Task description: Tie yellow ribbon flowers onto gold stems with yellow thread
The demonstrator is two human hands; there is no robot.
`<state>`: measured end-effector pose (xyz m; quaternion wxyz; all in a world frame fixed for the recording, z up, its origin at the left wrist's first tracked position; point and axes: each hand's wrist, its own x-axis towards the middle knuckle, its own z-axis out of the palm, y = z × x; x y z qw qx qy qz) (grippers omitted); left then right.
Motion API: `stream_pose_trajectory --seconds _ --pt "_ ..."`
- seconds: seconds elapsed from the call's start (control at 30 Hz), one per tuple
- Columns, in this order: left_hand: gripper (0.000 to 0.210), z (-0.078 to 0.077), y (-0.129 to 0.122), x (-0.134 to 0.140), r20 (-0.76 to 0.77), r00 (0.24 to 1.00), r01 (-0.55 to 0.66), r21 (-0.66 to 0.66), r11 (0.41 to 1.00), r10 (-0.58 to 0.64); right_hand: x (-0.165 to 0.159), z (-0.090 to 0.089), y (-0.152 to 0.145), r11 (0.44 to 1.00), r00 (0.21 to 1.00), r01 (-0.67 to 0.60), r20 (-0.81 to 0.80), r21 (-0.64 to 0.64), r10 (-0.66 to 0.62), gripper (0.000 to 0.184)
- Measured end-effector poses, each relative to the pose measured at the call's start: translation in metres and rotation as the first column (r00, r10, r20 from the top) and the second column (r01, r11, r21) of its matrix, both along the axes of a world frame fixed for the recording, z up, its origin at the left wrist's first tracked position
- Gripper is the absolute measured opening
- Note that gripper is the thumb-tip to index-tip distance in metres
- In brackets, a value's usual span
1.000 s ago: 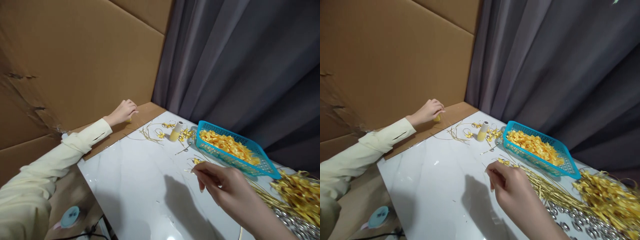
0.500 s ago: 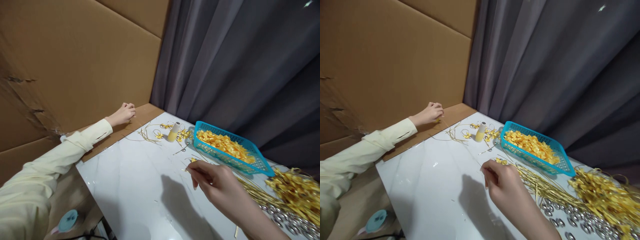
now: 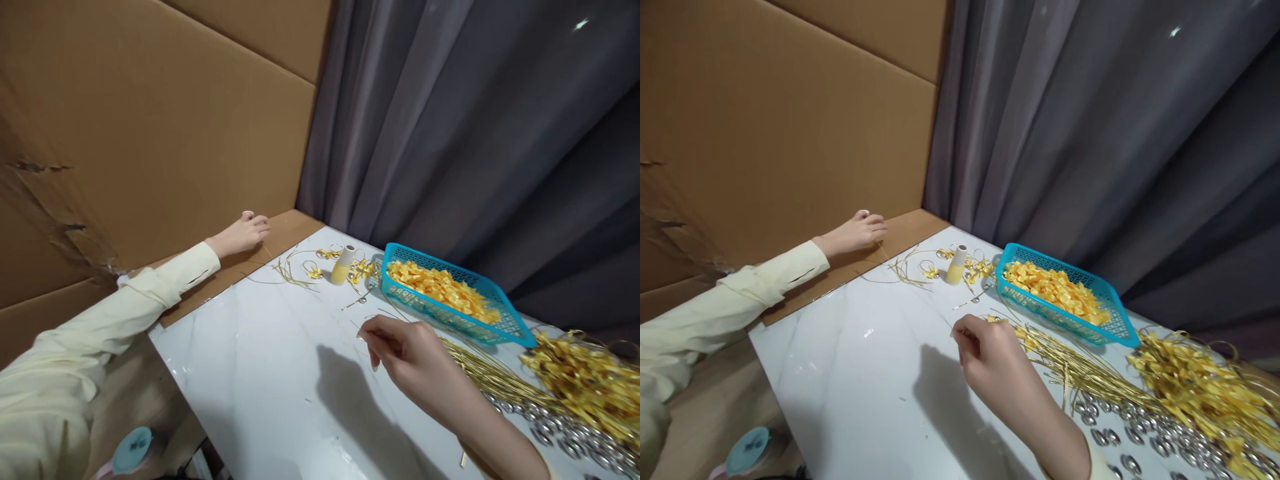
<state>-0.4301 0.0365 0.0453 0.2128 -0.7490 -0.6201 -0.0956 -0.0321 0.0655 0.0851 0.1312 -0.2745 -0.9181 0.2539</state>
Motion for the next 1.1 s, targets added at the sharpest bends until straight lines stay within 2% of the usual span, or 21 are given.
stream_pose_trajectory --seconds 0.1,0.23,0.33,0.4,0.47,0.53,0.6,0.63,0.77,0.9,1.0,1.07,1.1 --pt "0.052 0.009 -0.006 0.0 0.028 0.999 -0.045 0.019 0.999 0.045 -0.001 0.002 -0.001 1.0 1.0 0.005 0.013 -0.004 -0.005 0.022" --pt "0.052 0.019 -0.016 0.01 0.108 0.986 -0.123 -0.047 0.991 0.127 -0.003 0.003 0.0 1.0 0.999 0.019 0.03 -0.016 -0.018 0.02" --pt "0.055 0.02 -0.023 0.017 0.148 0.977 -0.143 -0.088 0.986 0.154 -0.004 0.004 0.0 0.999 0.999 0.024 0.048 -0.024 -0.023 0.02" --pt "0.068 0.019 -0.024 0.016 0.207 0.951 -0.225 -0.05 0.973 0.23 -0.005 0.004 -0.001 0.999 0.998 0.024 0.051 -0.024 -0.023 0.02" --pt "0.081 0.016 -0.021 0.01 0.382 0.856 -0.369 -0.025 0.929 0.349 -0.006 0.005 -0.001 1.0 0.999 0.02 0.047 -0.019 -0.019 0.02" --pt "0.085 0.012 -0.016 0.002 0.596 0.684 -0.481 -0.065 0.874 0.421 -0.006 0.005 -0.002 1.0 0.999 0.015 0.035 -0.013 -0.015 0.02" --pt "0.078 0.009 -0.01 -0.003 0.724 0.536 -0.514 -0.128 0.848 0.434 -0.007 0.005 -0.001 1.0 0.999 0.017 0.028 -0.014 -0.016 0.02" --pt "0.074 0.007 -0.007 -0.004 0.746 0.506 -0.511 -0.145 0.847 0.433 -0.007 0.005 0.0 1.0 1.0 0.019 0.023 -0.014 -0.019 0.02" --pt "0.058 0.006 -0.001 0.006 0.763 0.502 -0.484 -0.143 0.863 0.408 -0.002 0.007 0.004 1.0 1.0 0.027 -0.006 -0.008 -0.027 0.021" --pt "0.057 0.01 -0.002 0.034 0.813 0.493 -0.388 -0.115 0.915 0.311 0.013 0.015 0.004 0.999 0.999 0.038 -0.033 0.011 -0.037 0.022" --pt "0.055 0.018 -0.01 0.071 0.864 0.463 -0.224 -0.102 0.969 0.198 0.036 0.025 0.001 0.997 0.998 0.055 -0.046 0.05 -0.053 0.026" --pt "0.052 0.024 -0.02 0.1 0.908 0.403 -0.04 -0.105 0.994 0.112 0.06 0.03 -0.003 0.996 0.997 0.078 -0.027 0.044 -0.077 0.029" --pt "0.049 0.028 -0.025 0.115 0.912 0.397 0.023 -0.123 0.992 0.104 0.074 0.031 -0.006 0.994 0.995 0.104 -0.01 0.023 -0.103 0.029"
